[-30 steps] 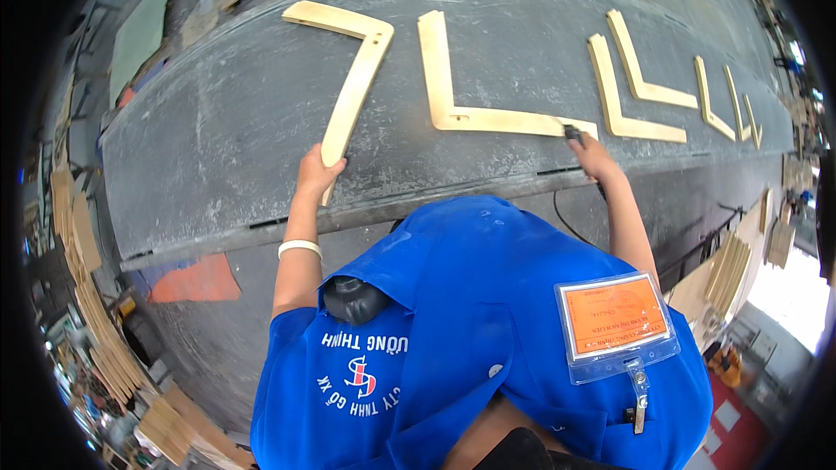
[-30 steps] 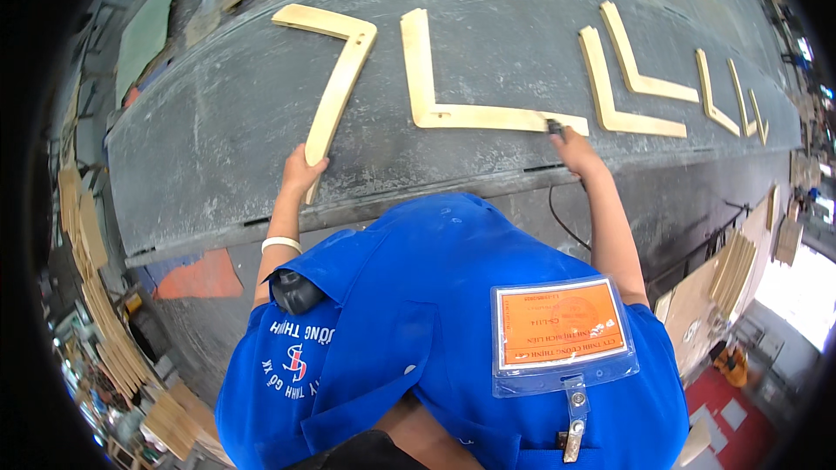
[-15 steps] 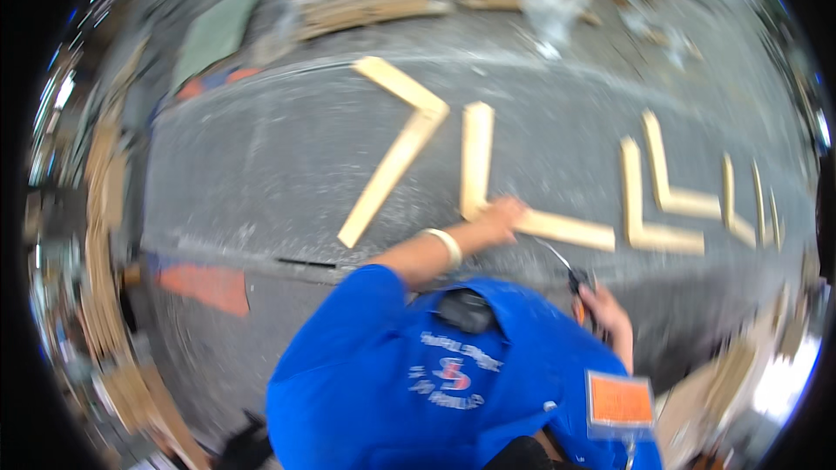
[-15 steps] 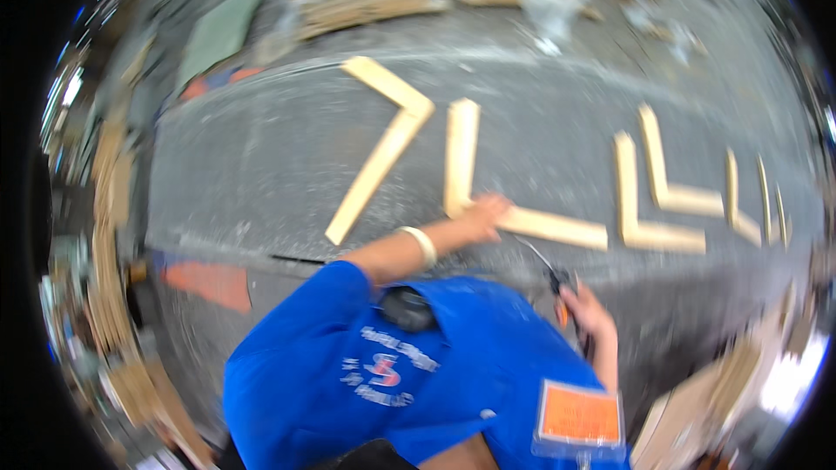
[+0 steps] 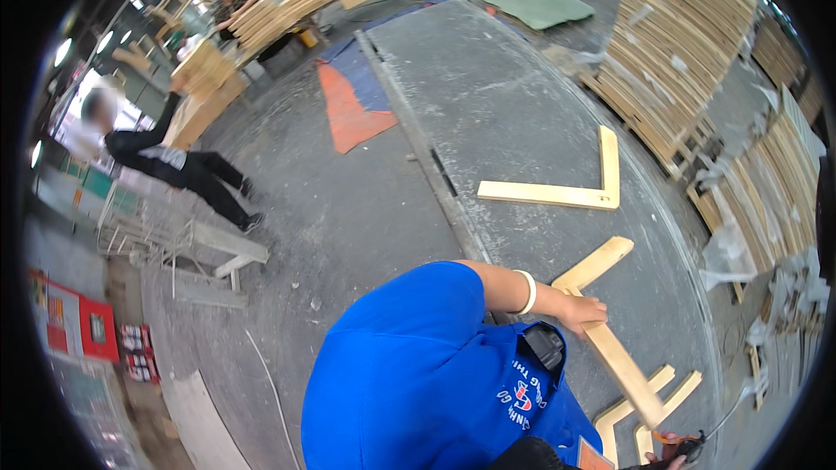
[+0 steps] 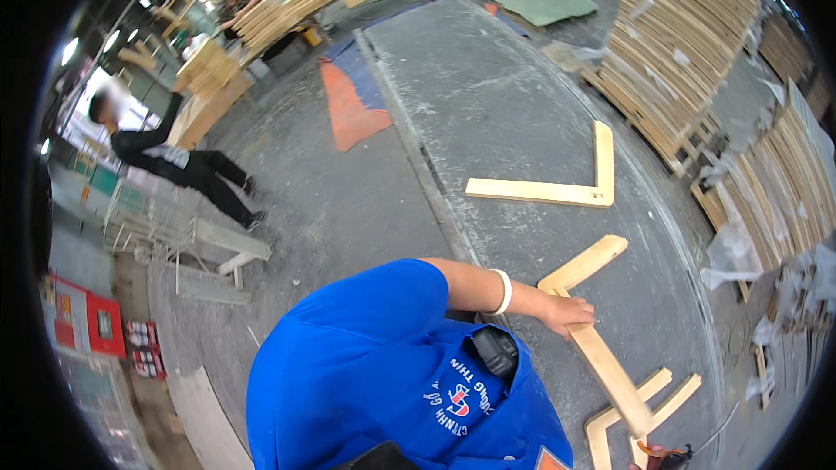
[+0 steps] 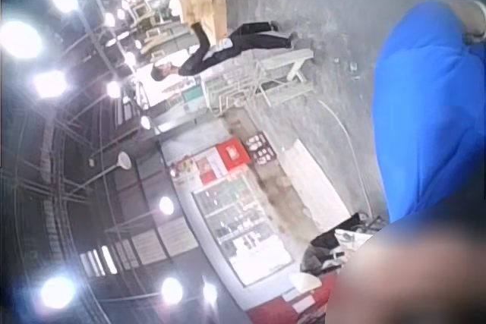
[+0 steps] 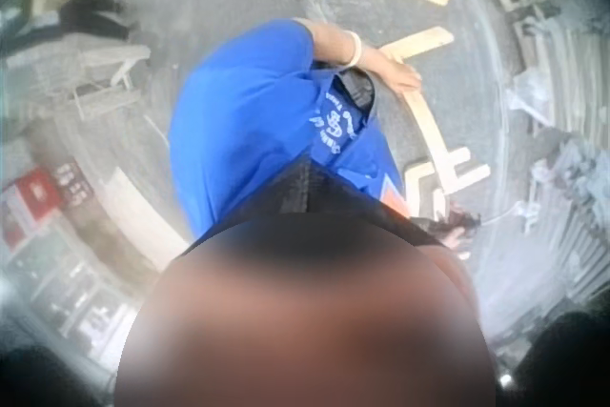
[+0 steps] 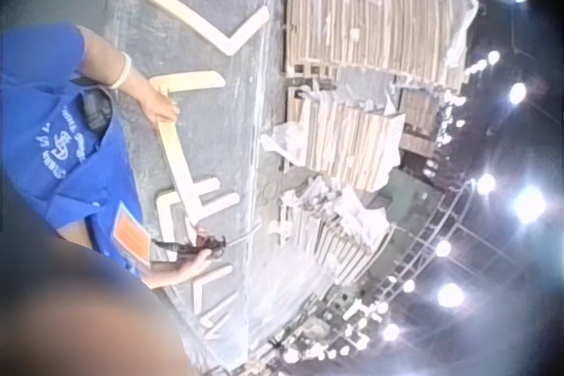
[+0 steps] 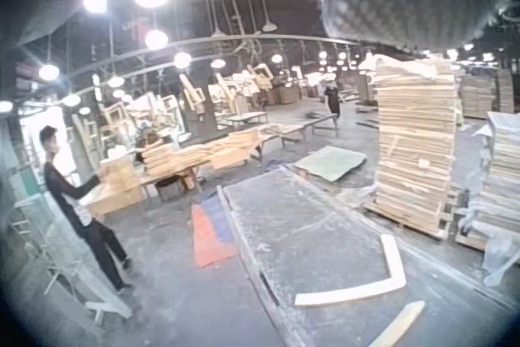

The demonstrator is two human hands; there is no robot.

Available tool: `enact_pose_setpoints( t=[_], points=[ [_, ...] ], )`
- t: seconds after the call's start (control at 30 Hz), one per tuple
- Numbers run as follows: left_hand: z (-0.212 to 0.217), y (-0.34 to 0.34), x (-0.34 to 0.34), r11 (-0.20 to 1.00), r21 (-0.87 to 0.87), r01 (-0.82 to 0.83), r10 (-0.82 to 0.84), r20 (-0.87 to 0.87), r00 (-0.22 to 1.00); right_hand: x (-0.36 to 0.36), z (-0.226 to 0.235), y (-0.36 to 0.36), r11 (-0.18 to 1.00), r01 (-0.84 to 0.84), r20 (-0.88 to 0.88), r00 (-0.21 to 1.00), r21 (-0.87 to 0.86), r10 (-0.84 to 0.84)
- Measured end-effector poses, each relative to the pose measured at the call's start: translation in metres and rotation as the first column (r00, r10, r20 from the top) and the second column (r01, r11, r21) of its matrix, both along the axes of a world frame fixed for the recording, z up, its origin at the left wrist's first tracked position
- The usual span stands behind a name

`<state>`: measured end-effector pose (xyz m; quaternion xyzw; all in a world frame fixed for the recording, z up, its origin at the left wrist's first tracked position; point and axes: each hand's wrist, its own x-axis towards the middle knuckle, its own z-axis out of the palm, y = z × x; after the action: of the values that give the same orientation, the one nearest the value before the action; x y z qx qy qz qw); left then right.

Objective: The person picks up L-shaped wooden pieces from a table, joins them into corner assemblies, and stacks the finished units. The person repeats this process, moving between the table and a nearby stack of completed parts.

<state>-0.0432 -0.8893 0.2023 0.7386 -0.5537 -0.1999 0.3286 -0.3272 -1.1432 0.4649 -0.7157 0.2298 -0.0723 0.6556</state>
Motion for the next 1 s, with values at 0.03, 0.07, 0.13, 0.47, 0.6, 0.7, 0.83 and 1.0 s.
enact_pose_setpoints(
  t=[0.03, 0.07, 0.13, 0.47, 0.6, 0.7, 0.83, 1.0],
  points=[
    [0.009, 0.006, -0.005, 0.997, -0.072, -0.039, 0.034, -0.073, 0.997, 0.006, 0.009, -0.009, 0.999, -0.035, 0.043, 0.998, -0.006, 0.035],
    [0.017, 0.012, -0.004, 0.988, -0.120, -0.101, 0.084, -0.139, 0.987, 0.017, 0.015, -0.014, 0.997, -0.076, 0.078, 0.994, -0.003, 0.076],
    [0.028, 0.032, -0.001, 0.954, -0.218, -0.204, 0.146, -0.257, 0.955, 0.034, 0.016, -0.015, 0.985, -0.174, 0.134, 0.976, 0.021, 0.170],
    [0.022, 0.155, -0.026, 0.643, -0.069, -0.762, 0.623, -0.531, 0.574, 0.129, -0.116, 0.108, 0.771, -0.629, -0.210, 0.744, 0.099, 0.634],
    [0.007, 0.181, -0.043, 0.365, 0.261, -0.894, 0.422, -0.902, -0.091, 0.141, -0.163, 0.084, 0.751, -0.661, -0.501, 0.645, 0.012, 0.576],
    [0.001, 0.198, -0.035, 0.344, 0.279, -0.897, 0.237, -0.950, -0.205, 0.125, -0.202, 0.064, 0.639, -0.708, -0.422, 0.502, 0.301, 0.755],
    [0.007, 0.216, -0.001, 0.438, 0.206, -0.875, 0.063, -0.978, -0.199, 0.103, -0.241, 0.050, 0.818, -0.457, -0.510, 0.825, -0.348, 0.243],
    [0.021, 0.224, 0.077, 0.443, 0.120, -0.888, -0.042, -0.987, -0.154, 0.051, -0.277, 0.087, 0.931, -0.311, -0.518, 0.838, -0.191, 0.174]
  ],
)
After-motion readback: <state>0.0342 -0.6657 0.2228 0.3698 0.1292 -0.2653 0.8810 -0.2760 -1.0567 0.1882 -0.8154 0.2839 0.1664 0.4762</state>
